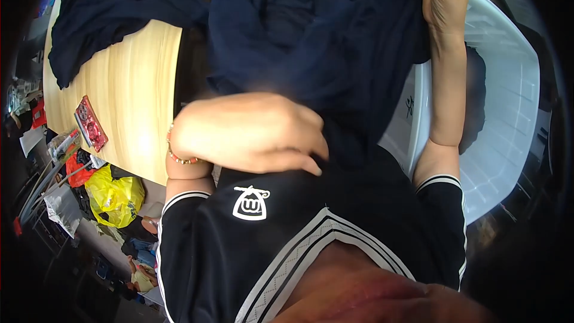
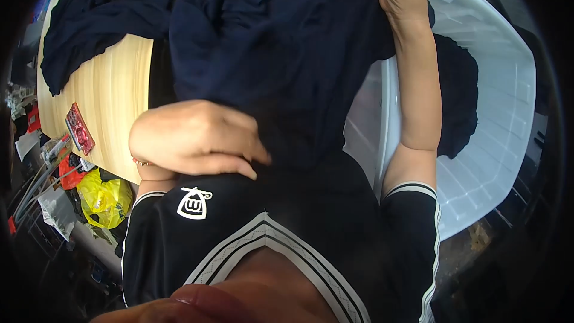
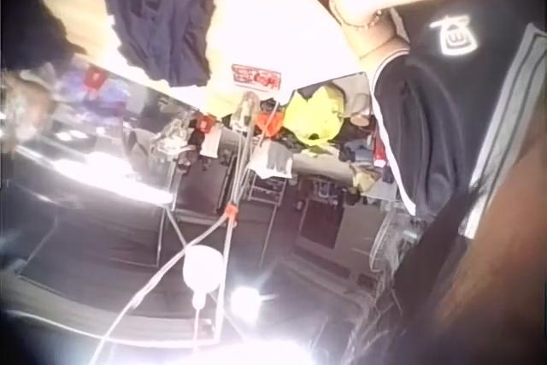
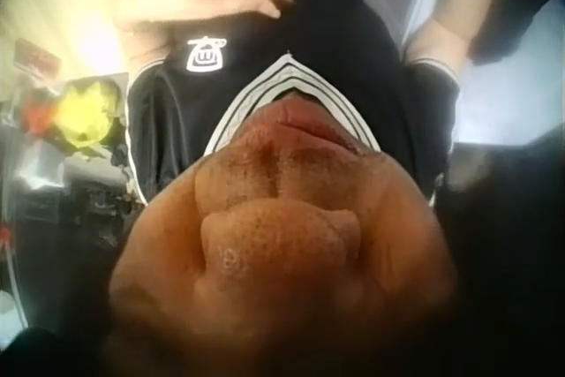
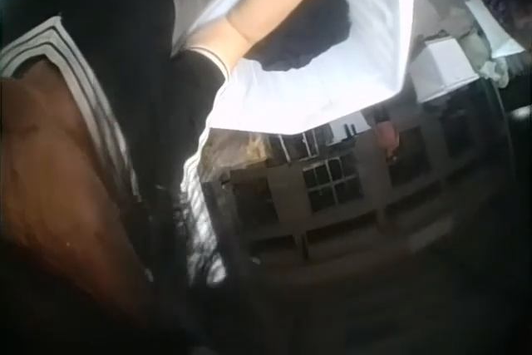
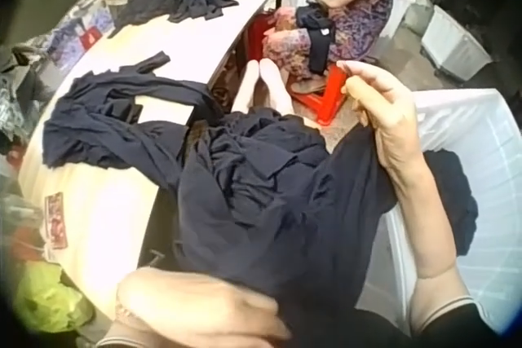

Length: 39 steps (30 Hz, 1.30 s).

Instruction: Trimming loose threads from dark blue garment pieces using a thread cutter and placing them in a collection bin.

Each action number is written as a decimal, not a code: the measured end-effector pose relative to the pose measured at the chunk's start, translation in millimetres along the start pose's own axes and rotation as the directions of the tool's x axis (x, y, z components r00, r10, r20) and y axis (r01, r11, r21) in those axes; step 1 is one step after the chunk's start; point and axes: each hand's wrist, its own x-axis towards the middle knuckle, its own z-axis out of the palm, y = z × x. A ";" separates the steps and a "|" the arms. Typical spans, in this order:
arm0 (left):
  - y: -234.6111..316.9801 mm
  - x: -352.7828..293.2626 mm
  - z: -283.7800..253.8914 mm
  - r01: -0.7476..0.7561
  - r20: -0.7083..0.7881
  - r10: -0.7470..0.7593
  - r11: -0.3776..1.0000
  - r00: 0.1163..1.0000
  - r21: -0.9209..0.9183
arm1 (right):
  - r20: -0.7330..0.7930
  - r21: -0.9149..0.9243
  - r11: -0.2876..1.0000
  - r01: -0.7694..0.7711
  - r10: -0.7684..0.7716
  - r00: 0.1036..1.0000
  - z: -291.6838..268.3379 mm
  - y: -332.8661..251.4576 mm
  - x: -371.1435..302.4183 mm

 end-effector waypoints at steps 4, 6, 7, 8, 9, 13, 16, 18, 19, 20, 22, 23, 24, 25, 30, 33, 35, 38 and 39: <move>-17.5 -11.1 -10.7 0.222 -0.536 -0.086 0.955 0.840 0.195 | 0.055 -0.031 0.999 -0.023 0.025 0.998 2.4 -2.1 -3.1; -30.2 -8.0 -15.2 0.430 -0.826 -0.169 0.898 0.537 0.096 | 0.111 -0.118 0.992 -0.051 0.064 0.992 2.7 -1.6 -5.2; -36.3 -3.8 -22.1 0.542 -0.885 -0.131 0.827 0.446 0.150 | 0.112 -0.122 0.991 -0.054 0.068 0.991 3.4 0.2 -6.1; -45.9 -1.4 -24.9 0.590 -0.884 -0.106 0.780 0.455 0.210 | 0.159 -0.124 0.989 -0.078 0.098 0.982 4.1 2.9 -5.8; -56.2 -0.1 -22.9 0.635 -0.883 -0.082 0.725 0.462 0.265 | 0.209 -0.126 0.987 -0.103 0.128 0.969 5.4 5.9 -5.9; -63.6 21.5 3.2 0.496 -0.733 -0.171 0.831 0.659 0.252 | 0.394 -0.363 0.909 -0.206 0.350 0.850 8.5 5.6 -8.8; -81.2 31.2 18.0 0.342 -0.668 -0.068 0.894 0.741 0.288 | 0.512 -0.472 0.872 -0.126 0.388 0.766 12.9 -4.1 -13.7; -69.6 25.2 8.7 0.185 -0.692 -0.117 0.982 0.712 0.025 | 0.478 -0.713 0.700 -0.049 0.536 0.696 16.4 -16.8 -9.9; -60.5 19.2 -1.3 0.168 -0.764 -0.117 0.986 0.635 -0.011 | 0.491 -0.693 0.718 -0.065 0.537 0.686 10.0 -12.8 -11.9; -51.3 11.6 -13.4 0.222 -0.853 -0.128 0.975 0.506 -0.014 | 0.501 -0.675 0.734 -0.082 0.537 0.679 5.9 -13.3 -13.4; -38.7 -11.0 -42.4 0.200 -0.923 -0.123 0.978 0.366 -0.051 | 0.371 -0.711 0.686 -0.152 0.550 0.749 6.0 -26.0 -13.0; -21.9 -31.5 -53.6 0.191 -0.998 -0.031 0.981 0.062 -0.018 | 0.333 -0.638 0.747 -0.185 0.485 0.809 10.4 -26.0 -10.8; -14.0 -40.0 -65.0 0.169 -0.974 0.053 0.985 -0.222 0.015 | 0.297 -0.439 0.874 -0.209 0.361 0.884 8.8 -22.3 -12.8; -6.5 -41.5 -75.5 0.202 -0.923 0.251 0.959 -0.291 0.197 | 0.308 -0.444 0.895 0.031 0.120 0.944 7.1 -24.5 -9.7; -35.8 -165.8 -109.9 -0.114 -0.875 0.442 0.897 0.200 0.427 | 0.350 0.855 0.430 -0.289 -0.069 0.934 6.9 -3.9 -14.6; -33.6 -193.7 -160.2 -0.275 -0.747 0.315 0.944 0.586 0.183 | 0.145 -0.159 0.987 0.017 0.006 0.989 -3.7 -38.1 -18.3; -35.1 -55.7 -64.4 -0.331 -0.541 0.259 0.943 0.800 -0.039 | 0.090 -0.164 0.986 -0.008 0.023 0.996 -4.9 -29.8 -16.2; -29.1 -35.3 -51.4 -0.251 -0.136 0.216 0.906 0.967 -0.340 | 0.020 -0.144 0.983 -0.112 0.116 0.993 -4.1 -28.0 -11.9; -36.4 -25.9 -41.3 -0.127 -0.026 0.124 0.957 0.992 -0.261 | 0.015 -0.161 0.976 -0.144 0.149 0.989 -5.1 -27.1 -12.0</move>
